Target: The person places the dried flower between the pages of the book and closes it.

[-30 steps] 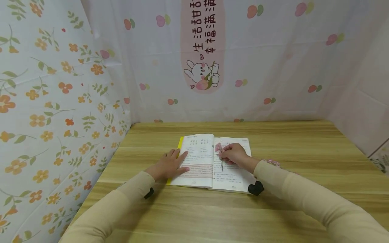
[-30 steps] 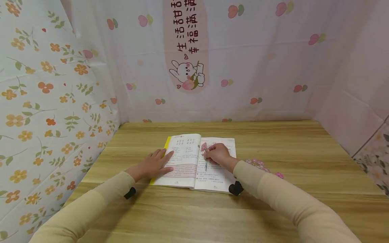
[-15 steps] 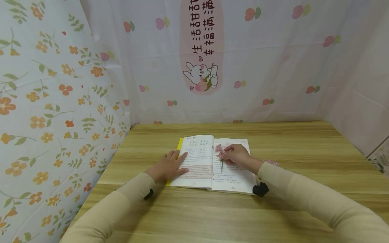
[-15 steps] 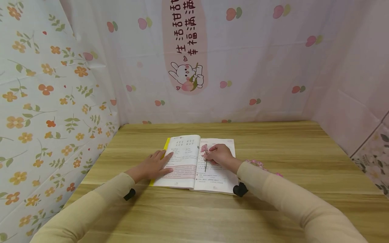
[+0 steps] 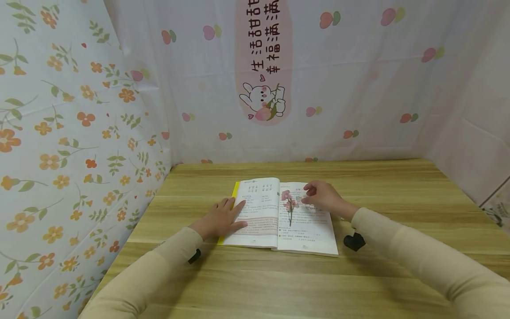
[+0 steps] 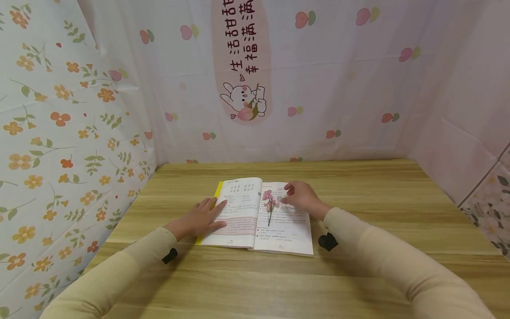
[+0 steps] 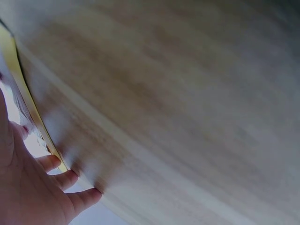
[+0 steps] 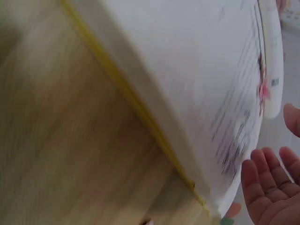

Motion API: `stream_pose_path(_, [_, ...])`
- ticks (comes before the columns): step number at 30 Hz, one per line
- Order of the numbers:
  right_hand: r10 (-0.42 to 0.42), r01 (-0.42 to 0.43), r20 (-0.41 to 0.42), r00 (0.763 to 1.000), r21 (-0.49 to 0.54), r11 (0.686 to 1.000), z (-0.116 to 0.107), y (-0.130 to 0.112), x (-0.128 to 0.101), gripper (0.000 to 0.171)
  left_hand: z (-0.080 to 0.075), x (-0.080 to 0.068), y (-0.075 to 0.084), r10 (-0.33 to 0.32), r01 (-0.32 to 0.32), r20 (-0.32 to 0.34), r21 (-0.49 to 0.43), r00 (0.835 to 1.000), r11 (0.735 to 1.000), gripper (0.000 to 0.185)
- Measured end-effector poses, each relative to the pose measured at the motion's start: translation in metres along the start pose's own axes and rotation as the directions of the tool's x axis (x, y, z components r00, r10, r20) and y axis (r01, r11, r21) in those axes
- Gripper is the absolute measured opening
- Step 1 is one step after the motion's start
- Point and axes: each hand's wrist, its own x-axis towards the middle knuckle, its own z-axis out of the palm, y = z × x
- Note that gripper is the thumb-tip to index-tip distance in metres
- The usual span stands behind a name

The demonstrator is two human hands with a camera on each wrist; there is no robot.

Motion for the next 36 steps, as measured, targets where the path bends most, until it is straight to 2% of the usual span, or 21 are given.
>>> stream_pose_path(4, [-0.082,0.082,-0.001,0.997,-0.113,0.990,-0.008,0.011,0.003,0.048,0.001,0.001,0.000,0.001,-0.001,-0.003,-0.001,1.000,1.000,0.077])
stream_pose_path(11, [-0.126,0.131,0.035,0.991,-0.289,0.948,-0.020,0.031,0.012,0.065,0.003,0.001,0.000,0.004,-0.004,-0.005,0.014,1.000,1.000,0.078])
stream_pose_path(15, [-0.189,0.198,0.064,0.980,-0.390,0.899,-0.025,0.039,0.016,0.070,0.004,0.001,0.000,0.000,0.000,-0.012,0.015,1.000,1.000,0.077])
stream_pose_path(21, [-0.187,0.250,0.168,0.968,-0.573,0.781,-0.028,0.050,0.021,0.081,0.004,0.001,0.000,0.002,-0.001,-0.021,0.027,1.000,1.000,0.077])
stream_pose_path(25, [-0.193,0.277,0.201,0.960,-0.613,0.740,-0.027,0.058,0.022,0.086,0.005,0.001,0.000,0.004,-0.003,-0.017,0.027,1.000,1.000,0.077])
stream_pose_path(31, [-0.167,0.270,0.219,0.961,-0.639,0.720,-0.028,0.064,0.024,0.094,0.006,0.002,-0.001,0.017,-0.016,-0.031,0.036,0.999,0.999,0.077])
stream_pose_path(36, [-0.156,0.276,0.239,0.958,-0.641,0.716,-0.028,0.064,0.025,0.092,0.007,0.002,-0.002,0.019,-0.017,-0.038,0.042,0.999,0.999,0.077])
